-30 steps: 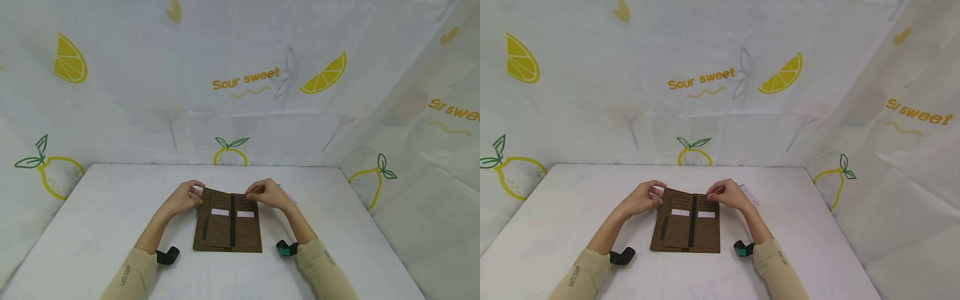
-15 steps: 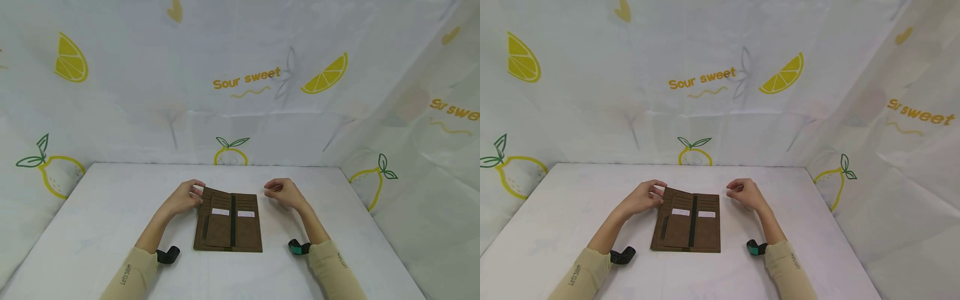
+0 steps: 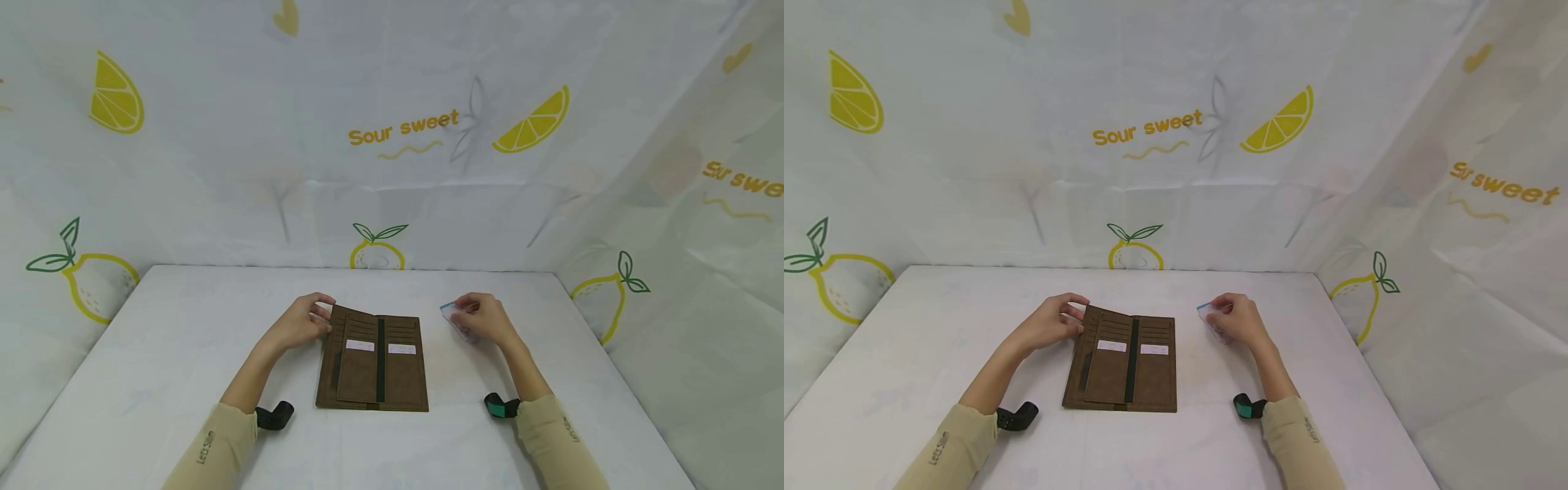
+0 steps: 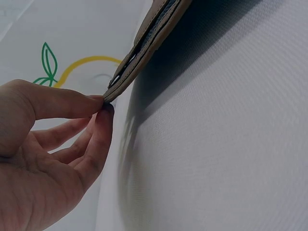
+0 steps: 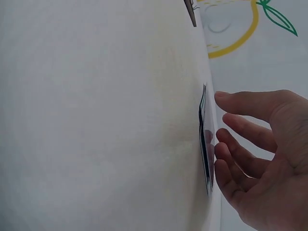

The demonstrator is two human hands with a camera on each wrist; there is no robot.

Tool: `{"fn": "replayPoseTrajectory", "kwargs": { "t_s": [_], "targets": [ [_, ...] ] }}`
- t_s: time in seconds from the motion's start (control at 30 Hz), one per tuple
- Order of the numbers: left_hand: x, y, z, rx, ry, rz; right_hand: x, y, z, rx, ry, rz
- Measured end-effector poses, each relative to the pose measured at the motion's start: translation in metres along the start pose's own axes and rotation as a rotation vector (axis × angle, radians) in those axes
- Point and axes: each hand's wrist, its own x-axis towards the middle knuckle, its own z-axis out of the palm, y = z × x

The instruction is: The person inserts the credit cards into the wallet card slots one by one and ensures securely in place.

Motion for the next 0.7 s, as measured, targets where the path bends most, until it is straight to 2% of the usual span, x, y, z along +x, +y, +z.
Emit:
{"fn": "replayPoseTrajectory", "kwargs": {
  "t_s": [0.43, 0.7],
  "targets": [
    [-0.0004, -0.0013, -0.0003, -0.011, -0.005, -0.009, 0.0009, 0.0046, -0.0035, -0.048, -0.034, 0.025],
    [0.0004, -0.0012, 0.0006, -0.004, -0.003, 0.0, 0.0013, 0.0013, -0.0053, -0.061, -0.055, 0.076]
  ]
}}
